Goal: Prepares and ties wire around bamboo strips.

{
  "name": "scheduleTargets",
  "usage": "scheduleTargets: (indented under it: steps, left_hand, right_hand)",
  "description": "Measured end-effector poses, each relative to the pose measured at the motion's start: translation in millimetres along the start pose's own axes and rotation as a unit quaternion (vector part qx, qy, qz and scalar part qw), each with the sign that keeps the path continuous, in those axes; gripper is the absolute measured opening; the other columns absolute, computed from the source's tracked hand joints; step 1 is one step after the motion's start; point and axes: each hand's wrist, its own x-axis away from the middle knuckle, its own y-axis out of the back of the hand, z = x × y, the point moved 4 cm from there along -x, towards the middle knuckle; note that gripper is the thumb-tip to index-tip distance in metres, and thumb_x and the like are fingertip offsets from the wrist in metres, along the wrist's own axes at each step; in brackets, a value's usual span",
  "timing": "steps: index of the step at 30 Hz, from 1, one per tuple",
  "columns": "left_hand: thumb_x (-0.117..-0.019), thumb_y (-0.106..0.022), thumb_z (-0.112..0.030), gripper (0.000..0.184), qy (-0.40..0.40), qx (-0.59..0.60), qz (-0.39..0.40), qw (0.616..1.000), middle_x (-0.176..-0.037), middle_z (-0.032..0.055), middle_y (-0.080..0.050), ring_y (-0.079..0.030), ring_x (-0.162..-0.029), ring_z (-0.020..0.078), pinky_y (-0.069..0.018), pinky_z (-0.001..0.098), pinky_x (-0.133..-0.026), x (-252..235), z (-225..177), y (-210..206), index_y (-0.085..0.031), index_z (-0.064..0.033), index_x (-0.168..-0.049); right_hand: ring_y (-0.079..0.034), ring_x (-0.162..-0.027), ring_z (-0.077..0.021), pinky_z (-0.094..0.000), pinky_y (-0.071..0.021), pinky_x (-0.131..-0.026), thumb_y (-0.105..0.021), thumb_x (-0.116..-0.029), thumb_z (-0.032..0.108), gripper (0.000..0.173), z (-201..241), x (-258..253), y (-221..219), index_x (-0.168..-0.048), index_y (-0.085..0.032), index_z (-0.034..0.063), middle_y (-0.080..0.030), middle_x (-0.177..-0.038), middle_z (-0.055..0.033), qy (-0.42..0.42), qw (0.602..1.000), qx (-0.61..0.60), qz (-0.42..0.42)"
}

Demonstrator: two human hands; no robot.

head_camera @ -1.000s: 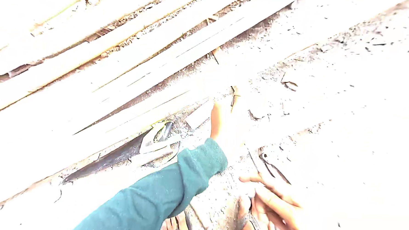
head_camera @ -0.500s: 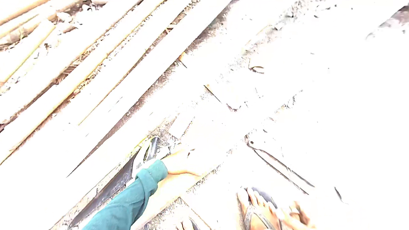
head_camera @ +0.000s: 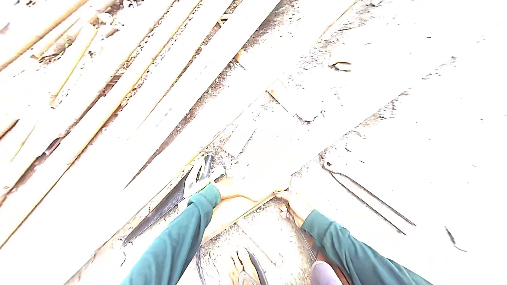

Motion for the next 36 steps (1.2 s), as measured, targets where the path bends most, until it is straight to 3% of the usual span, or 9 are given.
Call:
scheduleTargets:
  steps: [9,14,19,22,25,27,30,33,36]
  left_hand:
    - [-0.0764,-0.085,-0.033,0.070,0.015,0.015,0.003,1.000,-0.126,0.0179,-0.065,-0.063,-0.115,0.0261,-0.0485,0.0475,-0.103,-8,1,1,-0.060,-0.0019,-0.134]
    - [-0.0703,-0.087,-0.031,0.088,-0.009,0.042,-0.008,0.999,-0.131,0.0143,-0.063,-0.063,-0.117,0.0217,-0.0510,0.0432,-0.102,-13,7,1,-0.049,-0.0074,-0.146]
    - [-0.0707,-0.085,-0.030,0.085,-0.029,0.038,-0.018,0.999,-0.128,0.0144,-0.064,-0.063,-0.116,0.0214,-0.0508,0.0429,-0.101,-12,7,-1,-0.051,-0.0047,-0.143]
    - [-0.0713,-0.086,-0.033,0.088,-0.019,0.022,-0.023,0.999,-0.134,0.0156,-0.061,-0.060,-0.122,0.0224,-0.0483,0.0430,-0.106,-12,8,0,-0.048,-0.0047,-0.146]
    - [-0.0731,-0.086,-0.035,0.089,0.000,0.021,-0.030,0.999,-0.137,0.0172,-0.060,-0.058,-0.125,0.0244,-0.0466,0.0446,-0.108,-9,9,0,-0.048,-0.0049,-0.147]
    - [-0.0756,-0.086,-0.035,0.082,0.002,0.020,-0.025,1.000,-0.134,0.0175,-0.061,-0.059,-0.123,0.0249,-0.0474,0.0455,-0.106,-9,8,-1,-0.051,-0.0045,-0.144]
    - [-0.0759,-0.084,-0.035,0.068,-0.004,0.018,-0.020,1.000,-0.123,0.0146,-0.066,-0.063,-0.115,0.0230,-0.0496,0.0455,-0.101,-9,6,-1,-0.061,-0.0043,-0.132]
    - [-0.0729,-0.083,-0.040,0.072,-0.012,0.004,-0.010,1.000,-0.124,0.0137,-0.067,-0.062,-0.117,0.0224,-0.0491,0.0462,-0.103,-11,6,0,-0.062,-0.0055,-0.132]
    - [-0.0697,-0.085,-0.039,0.073,-0.008,0.021,-0.013,1.000,-0.119,0.0125,-0.068,-0.065,-0.111,0.0212,-0.0521,0.0446,-0.099,-13,9,2,-0.062,-0.0054,-0.130]
  right_hand:
    - [-0.044,-0.045,-0.0076,-0.0223,-0.0398,-0.039,-0.051,-0.0978,-0.005,0.046,7,13,-14,-0.139,-0.040,0.0129,-0.054,-0.075,-0.0031,-0.008,0.991,-0.071,0.113]
    - [-0.042,-0.043,-0.0096,-0.0246,-0.0408,-0.039,-0.047,-0.0989,-0.002,0.036,12,21,-18,-0.132,-0.045,0.0096,-0.049,-0.073,-0.0039,-0.022,0.997,-0.036,0.061]
    - [-0.038,-0.042,-0.0052,-0.0214,-0.0332,-0.039,-0.040,-0.1113,0.023,0.024,31,37,-2,-0.129,-0.050,0.0118,-0.063,-0.084,-0.0040,-0.064,0.985,0.156,0.041]
    - [-0.032,-0.040,-0.0044,-0.0207,-0.0284,-0.038,-0.041,-0.1111,0.027,0.029,47,36,28,-0.116,-0.064,0.0098,-0.044,-0.058,0.0046,-0.032,0.985,0.163,0.042]
    - [-0.028,-0.039,-0.0046,-0.0214,-0.0261,-0.037,-0.042,-0.1098,0.022,0.029,62,35,79,-0.107,-0.067,0.0062,-0.034,-0.054,0.0062,0.033,0.983,0.177,-0.034]
    - [-0.038,-0.048,-0.0098,-0.0277,-0.0343,-0.046,-0.044,-0.1099,0.022,0.031,75,41,120,-0.109,-0.070,0.0051,-0.045,-0.063,-0.0005,0.092,0.945,0.296,-0.103]
    - [-0.067,-0.094,-0.0368,-0.0575,-0.0509,-0.085,-0.056,-0.1057,0.020,0.027,83,69,166,-0.116,-0.069,-0.0012,-0.070,-0.101,-0.0220,0.156,0.838,0.486,-0.192]
    - [-0.055,-0.121,-0.0565,-0.0721,-0.0439,-0.098,-0.079,-0.0876,0.036,0.079,69,103,181,-0.144,-0.046,-0.0099,-0.052,-0.134,-0.0386,0.235,0.745,0.545,-0.306]
    - [-0.060,-0.118,-0.0471,-0.0645,-0.0509,-0.093,-0.072,-0.0836,0.026,0.066,63,121,139,-0.139,-0.054,-0.0047,-0.057,-0.135,-0.0295,0.391,0.736,0.468,-0.293]
